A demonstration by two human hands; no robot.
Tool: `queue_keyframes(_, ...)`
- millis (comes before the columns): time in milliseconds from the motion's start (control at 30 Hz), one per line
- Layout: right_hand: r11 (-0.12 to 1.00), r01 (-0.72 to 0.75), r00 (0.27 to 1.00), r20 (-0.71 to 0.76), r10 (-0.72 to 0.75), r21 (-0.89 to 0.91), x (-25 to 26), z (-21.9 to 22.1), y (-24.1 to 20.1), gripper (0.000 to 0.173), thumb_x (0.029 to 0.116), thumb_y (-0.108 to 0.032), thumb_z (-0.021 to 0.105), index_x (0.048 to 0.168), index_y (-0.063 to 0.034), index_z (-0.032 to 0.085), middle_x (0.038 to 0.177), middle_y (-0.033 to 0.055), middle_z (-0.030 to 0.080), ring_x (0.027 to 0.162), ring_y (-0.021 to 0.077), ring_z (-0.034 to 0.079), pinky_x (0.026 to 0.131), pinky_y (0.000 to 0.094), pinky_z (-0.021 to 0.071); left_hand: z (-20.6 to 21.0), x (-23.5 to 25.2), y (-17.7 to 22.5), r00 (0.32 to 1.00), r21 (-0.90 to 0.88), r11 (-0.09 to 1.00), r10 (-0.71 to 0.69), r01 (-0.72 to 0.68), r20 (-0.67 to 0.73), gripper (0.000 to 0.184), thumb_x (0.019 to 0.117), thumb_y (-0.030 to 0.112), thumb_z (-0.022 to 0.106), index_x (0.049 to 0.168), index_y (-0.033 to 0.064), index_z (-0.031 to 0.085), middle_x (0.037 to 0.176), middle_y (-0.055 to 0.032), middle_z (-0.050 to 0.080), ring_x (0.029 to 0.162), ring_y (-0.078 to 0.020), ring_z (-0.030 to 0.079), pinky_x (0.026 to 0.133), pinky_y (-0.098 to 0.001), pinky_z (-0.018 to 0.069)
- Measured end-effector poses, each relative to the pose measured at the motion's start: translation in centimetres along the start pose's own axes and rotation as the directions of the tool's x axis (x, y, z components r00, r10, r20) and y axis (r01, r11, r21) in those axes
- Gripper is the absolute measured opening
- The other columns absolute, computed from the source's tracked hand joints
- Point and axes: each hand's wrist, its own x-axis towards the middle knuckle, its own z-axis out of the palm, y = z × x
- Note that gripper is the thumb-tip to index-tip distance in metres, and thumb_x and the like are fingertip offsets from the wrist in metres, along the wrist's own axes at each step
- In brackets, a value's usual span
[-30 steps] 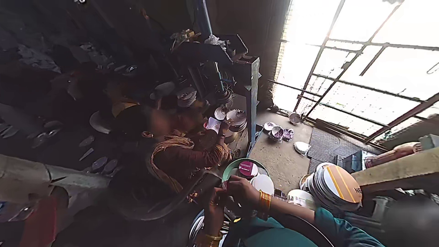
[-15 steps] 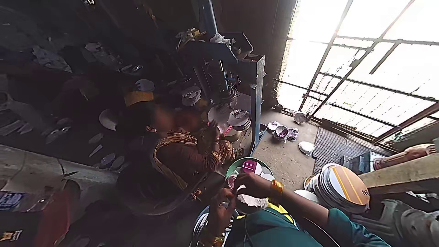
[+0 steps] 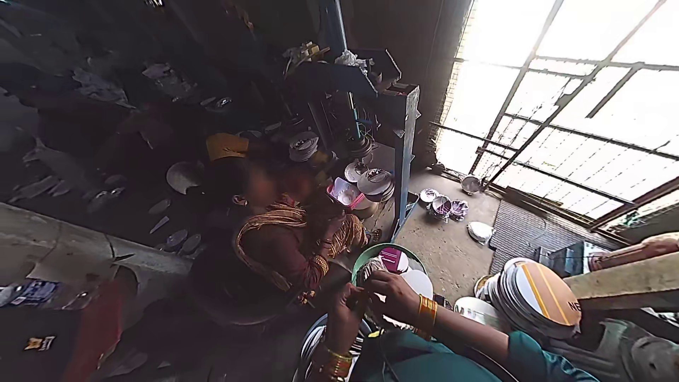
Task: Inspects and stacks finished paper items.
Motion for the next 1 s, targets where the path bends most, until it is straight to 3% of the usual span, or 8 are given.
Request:
queue_keyframes(133, 0.973, -0.231, 0.967, 0.116, 0.228, 0.015, 0.1, -0.6, -0.9, 0.012, 0.0883, -0.007, 0.066, 0.091, 0.004, 0.071, 0.094, 0.0204, 0.072, 0.09, 0.035, 0.072, 0.078, 0.0516, 0.0569, 0.9, -0.9, 0.2, 0.954, 0.437, 0.863, 0.298, -0.254, -0.035, 0.016, 0.0811, 0.01, 0.068, 0.082, -0.0047, 0.074, 0.08, -0.0153, 0.075, 0.077, -0.0305, 0.075, 0.075, -0.0477, 0.0602)
queue_keyframes(300, 0.941, -0.339, 0.894, 0.307, 0.326, -0.014, 0.7, -1.4, -0.9, 0.021, 0.0942, -0.013, 0.063, 0.095, 0.0072, 0.069, 0.097, 0.0246, 0.07, 0.093, 0.0396, 0.07, 0.081, 0.0565, 0.053, 2.3, -1.6, -0.4, 0.888, 0.591, 0.745, 0.45, -0.31, -0.101, 0.015, 0.0798, 0.011, 0.066, 0.071, 0.0005, 0.073, 0.087, -0.0134, 0.077, 0.081, -0.0321, 0.075, 0.076, -0.05, 0.0583)
queue_keyframes(367, 0.955, -0.297, 0.892, 0.349, 0.288, -0.029, 0.8, -1.7, -0.8, 0.02, 0.094, -0.012, 0.064, 0.096, 0.0072, 0.068, 0.103, 0.0254, 0.069, 0.097, 0.0404, 0.069, 0.083, 0.0566, 0.053, 2.0, -1.5, 0.0, 0.957, 0.466, 0.858, 0.282, -0.217, -0.074, 0.016, 0.0786, 0.012, 0.07, 0.077, -0.0039, 0.073, 0.079, -0.0146, 0.074, 0.076, -0.0301, 0.074, 0.073, -0.0494, 0.0587)
queue_keyframes(467, 0.961, -0.262, 0.927, 0.3, 0.226, 0.086, 0.4, -1.8, -0.1, 0.016, 0.0916, -0.007, 0.068, 0.096, 0.008, 0.069, 0.104, 0.0251, 0.068, 0.091, 0.0344, 0.068, 0.081, 0.046, 0.0559, 0.8, -1.0, -0.5, 0.994, -0.056, 0.993, -0.106, 0.108, 0.038, 0.009, 0.0801, 0.004, 0.071, 0.082, -0.0029, 0.066, 0.077, -0.0041, 0.067, 0.073, -0.0083, 0.065, 0.072, -0.0282, 0.0559)
queue_keyframes(533, 0.942, -0.258, 0.951, 0.229, 0.208, 0.215, -0.5, -1.5, 0.6, 0.017, 0.0919, -0.008, 0.071, 0.095, 0.0087, 0.068, 0.099, 0.0233, 0.066, 0.084, 0.0271, 0.067, 0.075, 0.0358, 0.057, 0.6, -1.1, -0.8, 0.963, -0.407, 0.873, -0.251, 0.27, 0.1, 0.012, 0.0758, -0.003, 0.062, 0.077, 0.0087, 0.061, 0.077, 0.0066, 0.067, 0.074, 0.0005, 0.063, 0.071, -0.0202, 0.0549)
queue_keyframes(633, 0.911, -0.261, 0.964, 0.136, 0.229, 0.319, -1.5, -0.6, 0.3, 0.015, 0.0894, -0.006, 0.07, 0.094, 0.0086, 0.068, 0.099, 0.0217, 0.066, 0.087, 0.0239, 0.067, 0.073, 0.0326, 0.0578, 0.7, -1.6, -0.4, 0.888, -0.648, 0.634, -0.433, 0.421, 0.153, 0.024, 0.0881, -0.007, 0.048, 0.078, 0.0113, 0.059, 0.076, 0.0049, 0.069, 0.07, -0.0028, 0.065, 0.069, -0.0216, 0.056)
queue_keyframes(767, 0.916, -0.283, 0.958, 0.034, 0.285, 0.285, -1.8, -0.1, -1.2, 0.02, 0.0898, -0.015, 0.073, 0.094, 0.0047, 0.072, 0.101, 0.0186, 0.069, 0.088, 0.0201, 0.07, 0.073, 0.0296, 0.0598, 1.1, -1.3, 0.8, 0.785, -0.732, 0.473, -0.605, 0.491, 0.135, 0.026, 0.0995, -0.007, 0.043, 0.084, 0.0073, 0.057, 0.075, -0.001, 0.069, 0.067, -0.0075, 0.066, 0.064, -0.0239, 0.057)
queue_keyframes(1000, 0.92, -0.377, 0.924, 0.107, 0.367, 0.105, -1.1, -1.1, -1.5, 0.022, 0.0923, -0.018, 0.069, 0.09, 0.0036, 0.071, 0.09, 0.0179, 0.069, 0.085, 0.0287, 0.066, 0.078, 0.0444, 0.0539, 1.2, -1.4, 1.2, 0.917, -0.461, 0.812, -0.398, 0.357, 0.009, 0.011, 0.0846, -0.011, 0.067, 0.08, -0.0004, 0.066, 0.081, -0.0008, 0.072, 0.077, -0.0031, 0.067, 0.074, -0.0197, 0.0558)
